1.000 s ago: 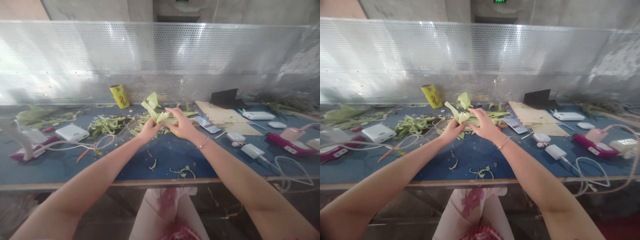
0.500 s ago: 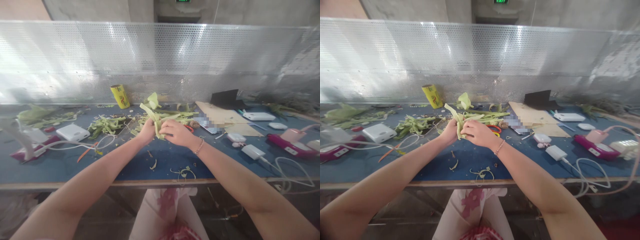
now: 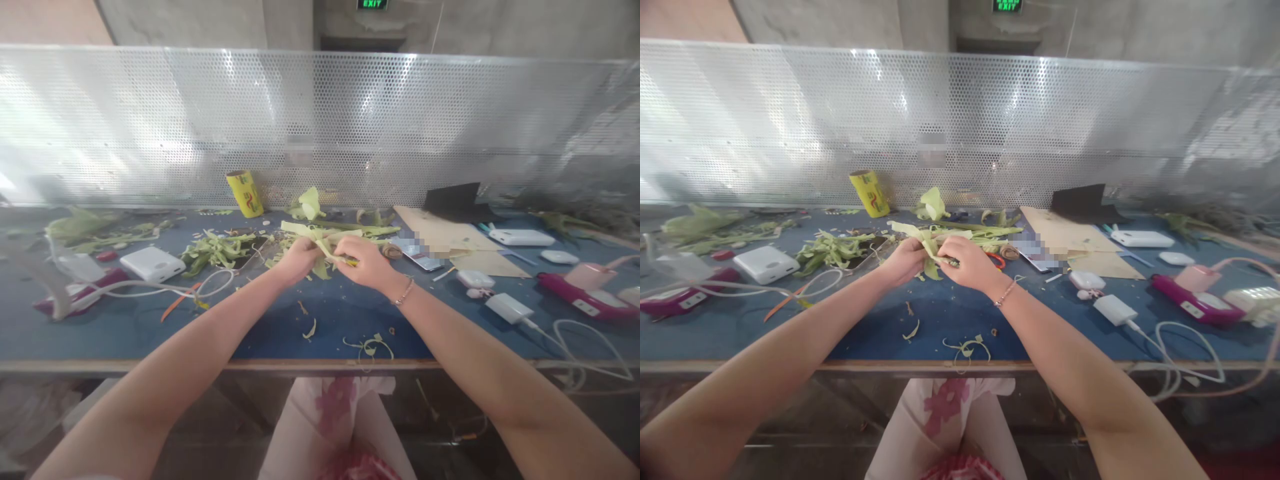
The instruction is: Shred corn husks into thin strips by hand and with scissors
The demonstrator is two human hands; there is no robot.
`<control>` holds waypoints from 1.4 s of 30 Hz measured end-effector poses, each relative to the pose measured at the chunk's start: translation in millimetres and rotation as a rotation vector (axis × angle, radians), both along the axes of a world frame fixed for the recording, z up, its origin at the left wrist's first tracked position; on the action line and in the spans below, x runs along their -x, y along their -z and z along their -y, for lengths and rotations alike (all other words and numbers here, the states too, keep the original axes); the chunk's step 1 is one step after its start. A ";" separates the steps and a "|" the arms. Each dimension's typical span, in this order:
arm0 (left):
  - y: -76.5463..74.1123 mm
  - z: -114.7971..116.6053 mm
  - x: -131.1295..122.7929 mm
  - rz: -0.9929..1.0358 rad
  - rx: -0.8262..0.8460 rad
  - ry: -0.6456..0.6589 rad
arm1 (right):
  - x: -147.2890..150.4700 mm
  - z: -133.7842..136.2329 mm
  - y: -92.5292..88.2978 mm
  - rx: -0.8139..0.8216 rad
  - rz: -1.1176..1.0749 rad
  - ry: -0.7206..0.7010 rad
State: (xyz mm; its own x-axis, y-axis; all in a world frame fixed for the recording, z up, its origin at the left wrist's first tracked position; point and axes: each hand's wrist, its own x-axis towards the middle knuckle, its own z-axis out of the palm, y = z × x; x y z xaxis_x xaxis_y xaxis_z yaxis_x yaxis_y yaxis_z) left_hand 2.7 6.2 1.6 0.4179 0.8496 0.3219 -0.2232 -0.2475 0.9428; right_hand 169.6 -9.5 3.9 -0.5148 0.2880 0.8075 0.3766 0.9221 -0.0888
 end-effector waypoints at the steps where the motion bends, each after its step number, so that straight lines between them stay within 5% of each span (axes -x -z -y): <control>1: 1.9 -2.2 0.6 -0.017 -0.011 -0.054 | -1.0 0.2 -1.1 -0.008 -0.014 0.000; 6: 7.9 -4.6 0.1 -0.140 -0.041 -0.230 | -2.6 -0.9 -1.5 -0.017 0.040 -0.014; 18: -0.7 4.5 -1.6 0.205 0.202 0.046 | 6.0 1.5 4.3 0.002 0.186 0.035; 25: 6.4 0.6 -1.8 -0.135 -0.082 -0.178 | 1.2 5.2 0.7 0.079 0.219 0.036; 30: 6.0 2.3 0.1 -0.527 -0.390 -0.391 | -1.9 7.3 -4.0 0.125 -0.106 0.097; 35: 8.1 5.9 -4.4 -0.707 -0.604 -0.385 | 5.1 8.2 -2.6 0.145 -0.151 0.222; 42: 10.1 5.8 -3.2 -0.645 -0.687 -0.318 | 13.2 5.3 3.5 0.111 -0.137 0.249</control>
State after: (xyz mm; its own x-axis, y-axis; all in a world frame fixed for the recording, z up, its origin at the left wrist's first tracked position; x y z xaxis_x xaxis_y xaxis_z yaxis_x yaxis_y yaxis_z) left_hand 5.9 0.4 -8.4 0.4714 0.6668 0.5772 0.4534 -0.7446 0.4899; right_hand 156.4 -14.7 0.4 -0.3053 0.4820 0.8213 0.5677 0.7845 -0.2494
